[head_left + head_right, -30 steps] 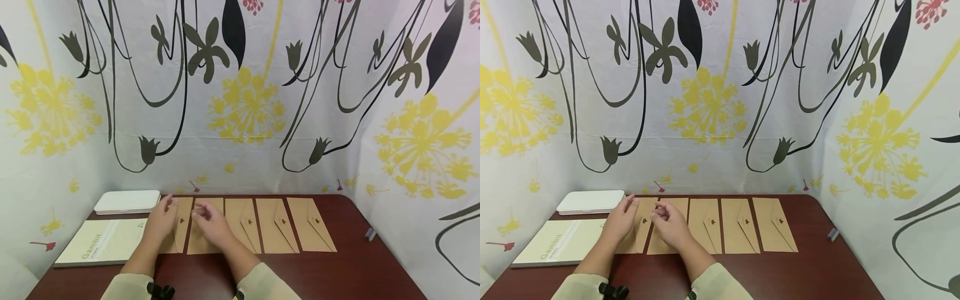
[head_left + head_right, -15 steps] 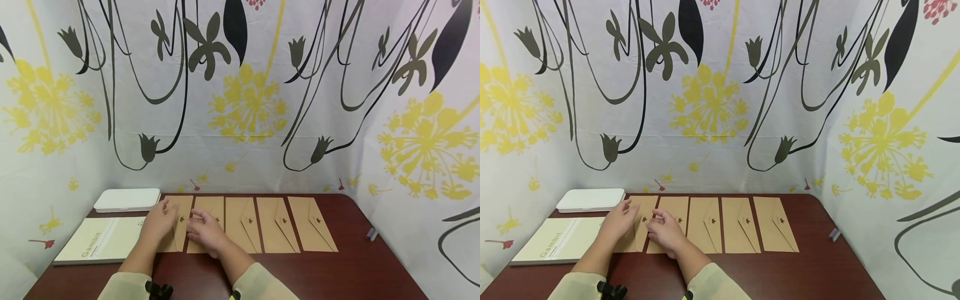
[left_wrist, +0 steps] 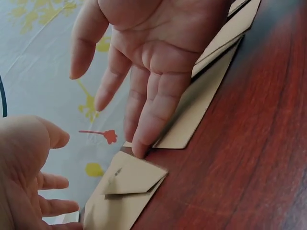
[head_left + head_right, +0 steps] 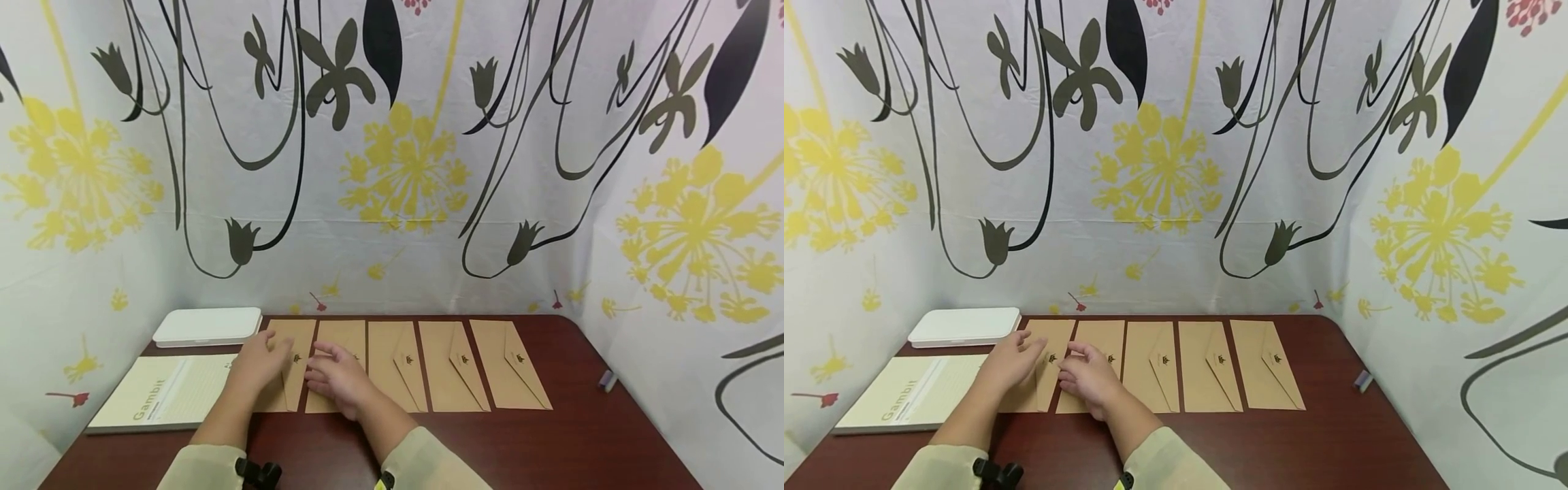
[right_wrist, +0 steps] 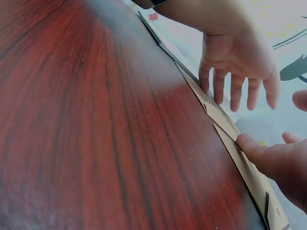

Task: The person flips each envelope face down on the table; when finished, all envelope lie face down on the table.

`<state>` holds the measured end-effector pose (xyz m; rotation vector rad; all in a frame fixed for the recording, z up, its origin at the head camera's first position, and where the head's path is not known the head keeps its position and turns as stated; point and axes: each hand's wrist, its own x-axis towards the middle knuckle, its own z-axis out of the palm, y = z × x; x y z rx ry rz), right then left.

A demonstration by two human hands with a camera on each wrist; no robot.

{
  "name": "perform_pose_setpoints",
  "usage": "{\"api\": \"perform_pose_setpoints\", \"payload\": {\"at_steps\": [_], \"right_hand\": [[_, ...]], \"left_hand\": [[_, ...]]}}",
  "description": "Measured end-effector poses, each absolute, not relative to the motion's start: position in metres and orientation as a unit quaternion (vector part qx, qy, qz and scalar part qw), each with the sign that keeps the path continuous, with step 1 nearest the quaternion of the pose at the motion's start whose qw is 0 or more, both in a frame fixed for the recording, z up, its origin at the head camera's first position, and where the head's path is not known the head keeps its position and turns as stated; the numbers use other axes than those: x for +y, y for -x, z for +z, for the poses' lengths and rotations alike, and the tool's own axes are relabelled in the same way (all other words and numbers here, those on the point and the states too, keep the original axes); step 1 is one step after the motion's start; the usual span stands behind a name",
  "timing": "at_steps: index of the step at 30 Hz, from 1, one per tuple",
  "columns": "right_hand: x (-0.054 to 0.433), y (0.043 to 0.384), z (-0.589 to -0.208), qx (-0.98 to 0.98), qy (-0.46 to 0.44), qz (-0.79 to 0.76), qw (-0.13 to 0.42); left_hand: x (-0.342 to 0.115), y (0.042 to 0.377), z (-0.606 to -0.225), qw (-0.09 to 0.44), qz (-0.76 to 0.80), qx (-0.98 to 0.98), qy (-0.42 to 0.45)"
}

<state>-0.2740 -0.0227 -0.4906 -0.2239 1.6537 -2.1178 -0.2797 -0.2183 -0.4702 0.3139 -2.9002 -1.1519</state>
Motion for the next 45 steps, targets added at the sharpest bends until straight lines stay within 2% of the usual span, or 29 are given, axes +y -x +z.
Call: {"api": "perform_pose_setpoints", "payload": {"at_steps": [24, 35, 45], "right_hand": [[-0.020, 0.278, -0.491, 0.611, 0.126, -0.763, 0.172], [-0.023, 0.276, -0.488, 0.606, 0.148, -0.756, 0.197], [-0.025, 0.266, -0.485, 0.610, 0.170, -0.724, 0.275]], "left_hand": [[-0.201, 0.274, -0.463, -0.012, -0.397, -0.918, -0.026], [-0.196, 0.269, -0.451, 0.012, -0.432, -0.901, -0.035], [-0.206, 0.267, -0.436, 0.057, -0.451, -0.888, -0.064]]}}
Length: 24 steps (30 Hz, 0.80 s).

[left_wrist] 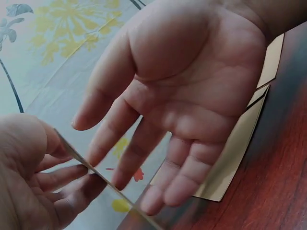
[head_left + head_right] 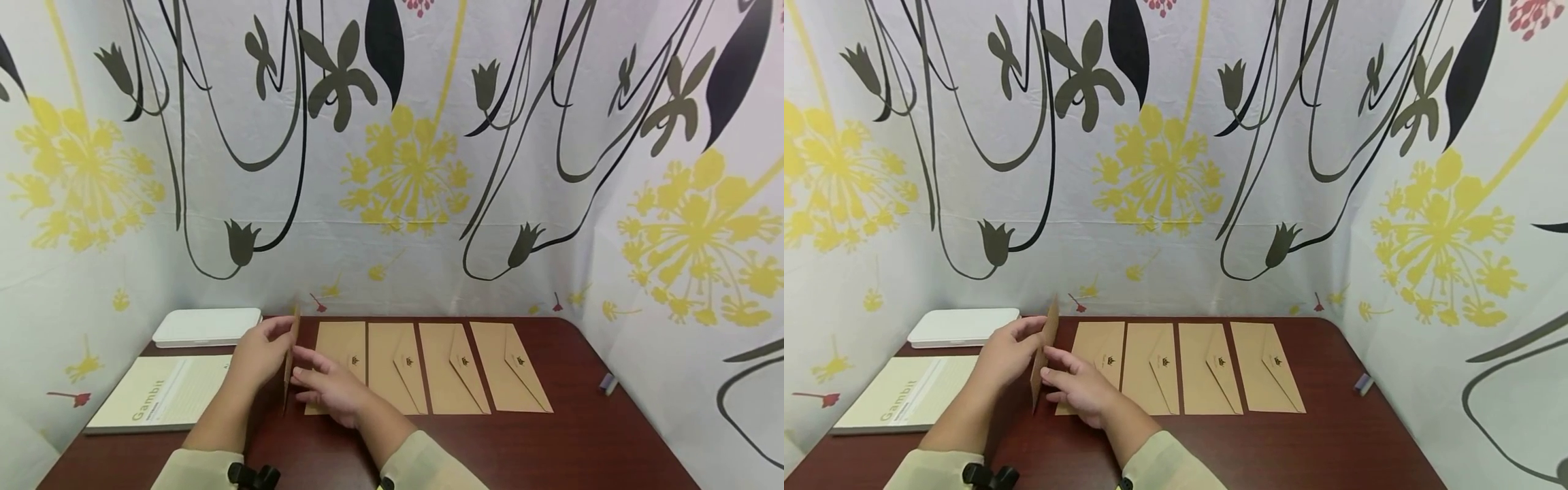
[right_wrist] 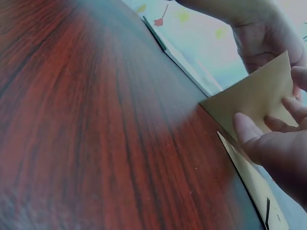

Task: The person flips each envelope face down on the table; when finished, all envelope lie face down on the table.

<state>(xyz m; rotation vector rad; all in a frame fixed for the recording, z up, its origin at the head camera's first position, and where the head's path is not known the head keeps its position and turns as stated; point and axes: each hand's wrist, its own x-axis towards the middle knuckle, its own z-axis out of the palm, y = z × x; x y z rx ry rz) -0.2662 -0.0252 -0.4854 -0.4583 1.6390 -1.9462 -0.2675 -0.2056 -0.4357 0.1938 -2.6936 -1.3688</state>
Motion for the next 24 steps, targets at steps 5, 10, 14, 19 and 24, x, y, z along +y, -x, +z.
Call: {"api": "perform_pose_setpoints", "payload": {"at_steps": [5, 10, 14, 19, 24], "right_hand": [[-0.023, 0.264, -0.485, 0.618, 0.162, -0.715, 0.284], [-0.023, 0.266, -0.489, 0.608, 0.149, -0.729, 0.279], [-0.022, 0.267, -0.489, 0.597, 0.145, -0.739, 0.278], [-0.019, 0.271, -0.489, 0.596, 0.143, -0.740, 0.277], [-0.017, 0.273, -0.489, 0.595, 0.140, -0.742, 0.275]], "left_hand": [[-0.214, 0.267, -0.434, 0.066, -0.492, -0.864, -0.086], [-0.229, 0.269, -0.438, 0.065, -0.523, -0.842, -0.117], [-0.241, 0.273, -0.446, 0.066, -0.485, -0.861, -0.136], [-0.253, 0.277, -0.459, 0.064, -0.395, -0.906, -0.139], [-0.255, 0.280, -0.467, 0.019, -0.337, -0.933, -0.126]]}}
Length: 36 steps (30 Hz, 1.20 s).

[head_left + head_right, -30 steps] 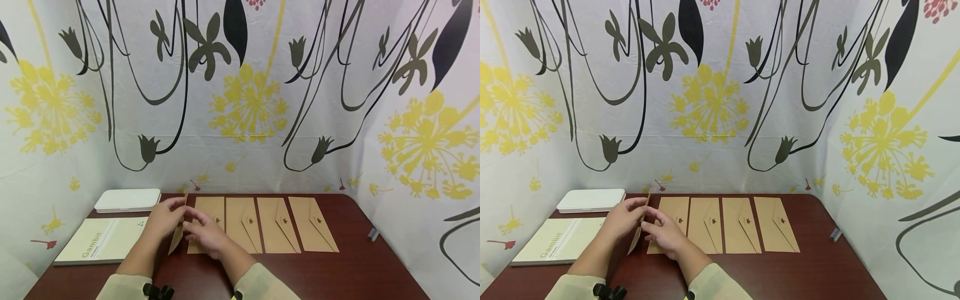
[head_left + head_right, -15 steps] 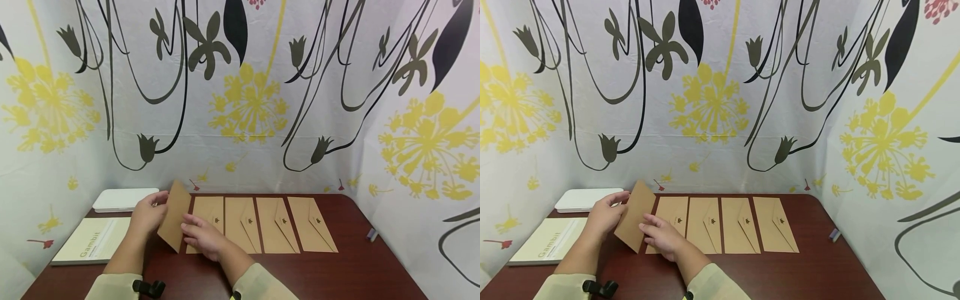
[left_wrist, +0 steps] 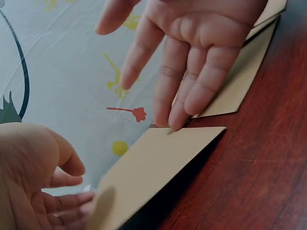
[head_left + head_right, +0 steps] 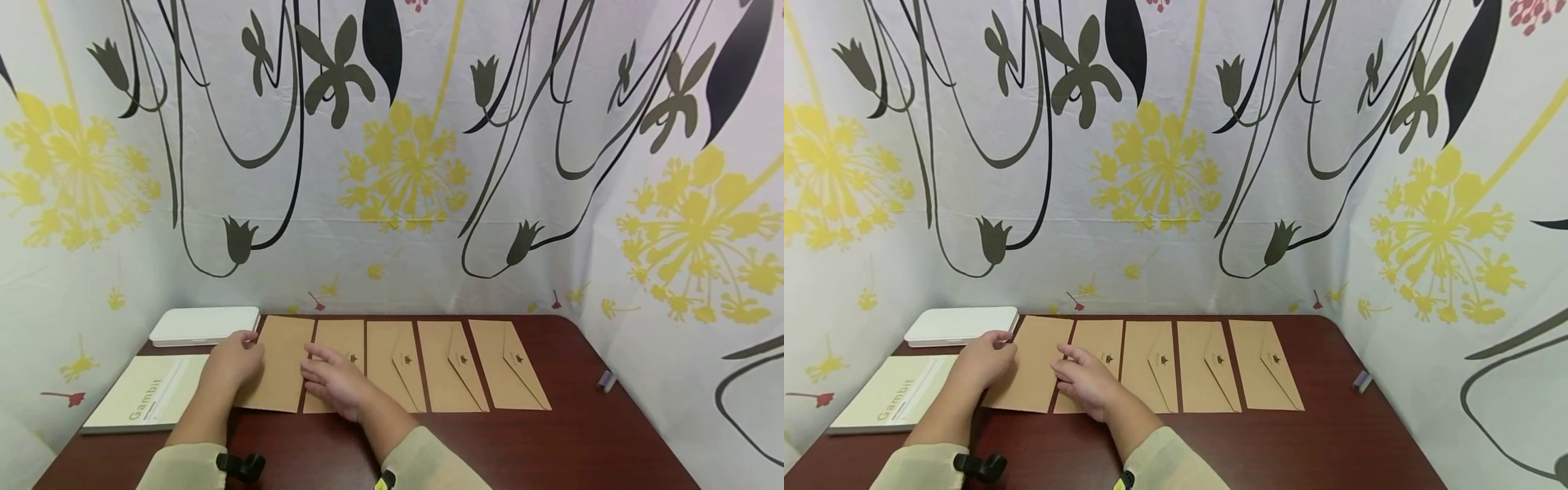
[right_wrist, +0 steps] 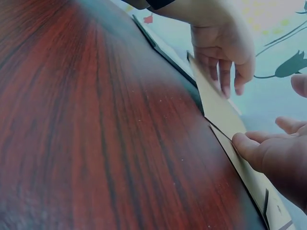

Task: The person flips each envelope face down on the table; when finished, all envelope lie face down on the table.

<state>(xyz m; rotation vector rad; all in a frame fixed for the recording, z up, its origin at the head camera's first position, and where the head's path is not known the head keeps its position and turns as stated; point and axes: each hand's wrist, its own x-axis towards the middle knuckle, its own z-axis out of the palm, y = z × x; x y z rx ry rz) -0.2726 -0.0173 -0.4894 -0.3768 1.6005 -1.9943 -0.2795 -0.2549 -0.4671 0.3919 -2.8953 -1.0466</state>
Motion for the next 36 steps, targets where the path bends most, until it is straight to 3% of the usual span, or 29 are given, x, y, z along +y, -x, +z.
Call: {"api": "perform_pose_setpoints", "payload": {"at_steps": [6, 14, 20, 30, 36], "right_hand": [[-0.017, 0.272, -0.488, 0.594, 0.137, -0.743, 0.275], [-0.006, 0.285, -0.479, 0.614, 0.138, -0.745, 0.221], [0.022, 0.295, -0.475, 0.645, 0.134, -0.727, 0.192], [0.074, 0.304, -0.478, 0.662, 0.128, -0.719, 0.168], [0.089, 0.308, -0.487, 0.647, 0.099, -0.735, 0.174]], "left_hand": [[-0.250, 0.279, -0.466, -0.014, -0.292, -0.950, -0.108], [-0.235, 0.281, -0.463, 0.032, -0.395, -0.911, -0.110], [-0.206, 0.286, -0.460, 0.032, -0.528, -0.840, -0.121], [-0.145, 0.294, -0.461, 0.048, -0.584, -0.803, -0.107], [-0.138, 0.289, -0.464, 0.029, -0.564, -0.819, -0.098]]}}
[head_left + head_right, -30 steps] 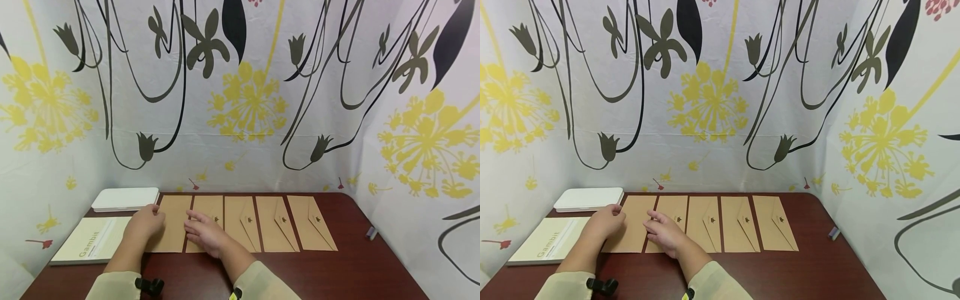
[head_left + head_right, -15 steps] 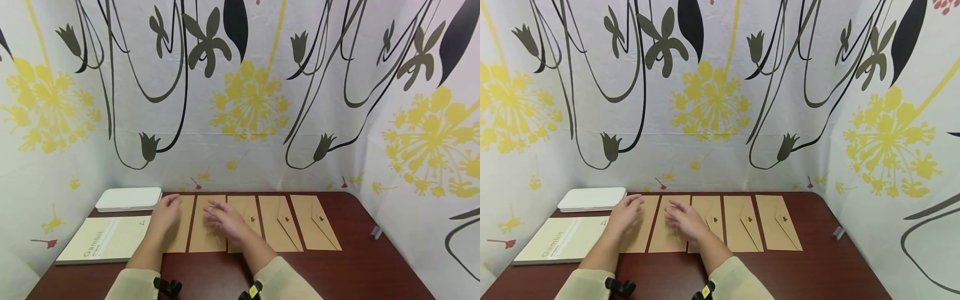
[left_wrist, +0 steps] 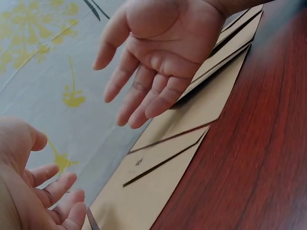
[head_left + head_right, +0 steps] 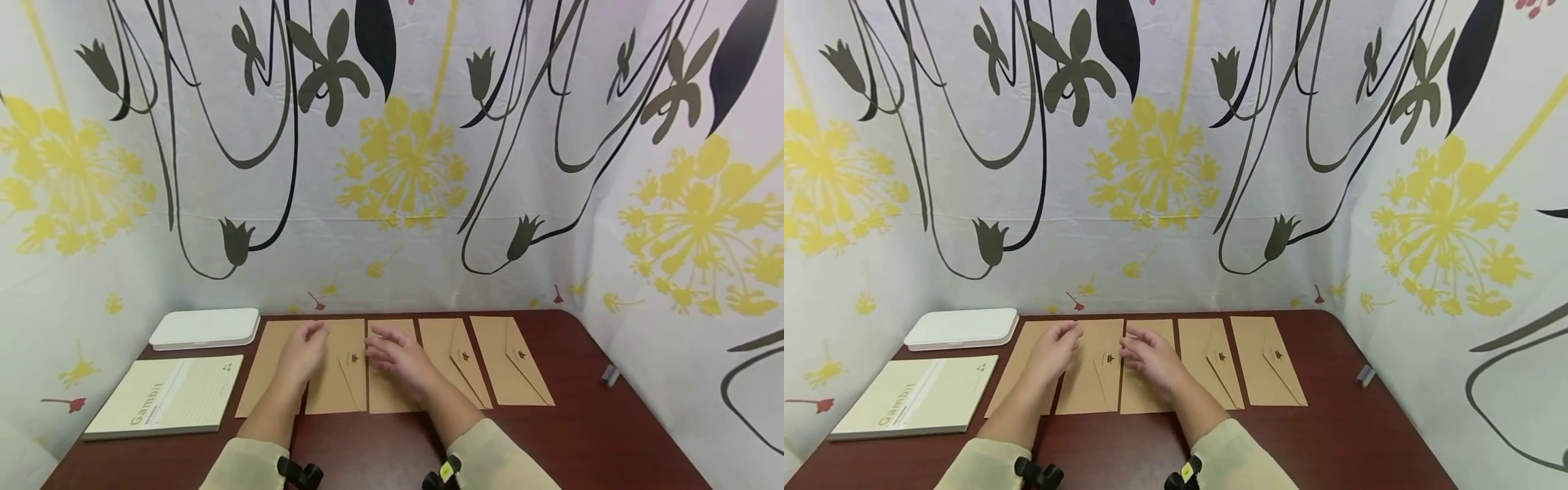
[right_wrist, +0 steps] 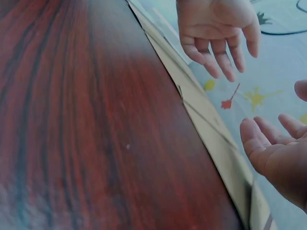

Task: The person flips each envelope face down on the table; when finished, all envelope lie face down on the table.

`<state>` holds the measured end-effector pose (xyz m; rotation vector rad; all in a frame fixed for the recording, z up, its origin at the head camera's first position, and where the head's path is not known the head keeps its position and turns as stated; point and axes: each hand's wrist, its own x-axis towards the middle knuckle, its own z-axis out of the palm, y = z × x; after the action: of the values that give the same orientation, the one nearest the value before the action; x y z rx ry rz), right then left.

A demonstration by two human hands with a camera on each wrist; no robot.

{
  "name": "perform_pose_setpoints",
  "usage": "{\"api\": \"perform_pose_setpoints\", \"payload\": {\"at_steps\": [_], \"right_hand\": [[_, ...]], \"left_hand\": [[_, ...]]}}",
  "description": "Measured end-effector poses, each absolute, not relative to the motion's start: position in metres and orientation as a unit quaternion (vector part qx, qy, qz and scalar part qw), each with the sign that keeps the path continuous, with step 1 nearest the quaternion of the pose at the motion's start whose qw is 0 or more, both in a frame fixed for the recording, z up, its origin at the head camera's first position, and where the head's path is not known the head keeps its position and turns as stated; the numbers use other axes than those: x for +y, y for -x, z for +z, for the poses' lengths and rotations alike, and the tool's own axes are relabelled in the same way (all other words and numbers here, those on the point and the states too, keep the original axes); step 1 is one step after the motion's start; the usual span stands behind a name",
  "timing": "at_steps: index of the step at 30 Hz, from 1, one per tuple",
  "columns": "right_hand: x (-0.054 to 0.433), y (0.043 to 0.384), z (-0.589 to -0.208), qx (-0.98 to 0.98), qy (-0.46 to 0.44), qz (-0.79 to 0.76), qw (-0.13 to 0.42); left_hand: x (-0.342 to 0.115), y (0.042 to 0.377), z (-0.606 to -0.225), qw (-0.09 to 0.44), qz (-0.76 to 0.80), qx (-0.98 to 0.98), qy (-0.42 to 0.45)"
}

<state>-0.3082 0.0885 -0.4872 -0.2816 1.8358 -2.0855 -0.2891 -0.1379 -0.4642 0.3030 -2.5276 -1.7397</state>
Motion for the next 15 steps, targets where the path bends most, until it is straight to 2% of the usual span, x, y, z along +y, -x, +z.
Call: {"api": "perform_pose_setpoints", "payload": {"at_steps": [7, 15], "right_hand": [[0.088, 0.311, -0.491, 0.604, 0.093, -0.764, 0.209], [0.087, 0.308, -0.491, 0.606, 0.093, -0.761, 0.212]], "left_hand": [[-0.150, 0.288, -0.465, 0.008, -0.518, -0.851, -0.078], [-0.151, 0.289, -0.466, 0.003, -0.504, -0.861, -0.061]]}}
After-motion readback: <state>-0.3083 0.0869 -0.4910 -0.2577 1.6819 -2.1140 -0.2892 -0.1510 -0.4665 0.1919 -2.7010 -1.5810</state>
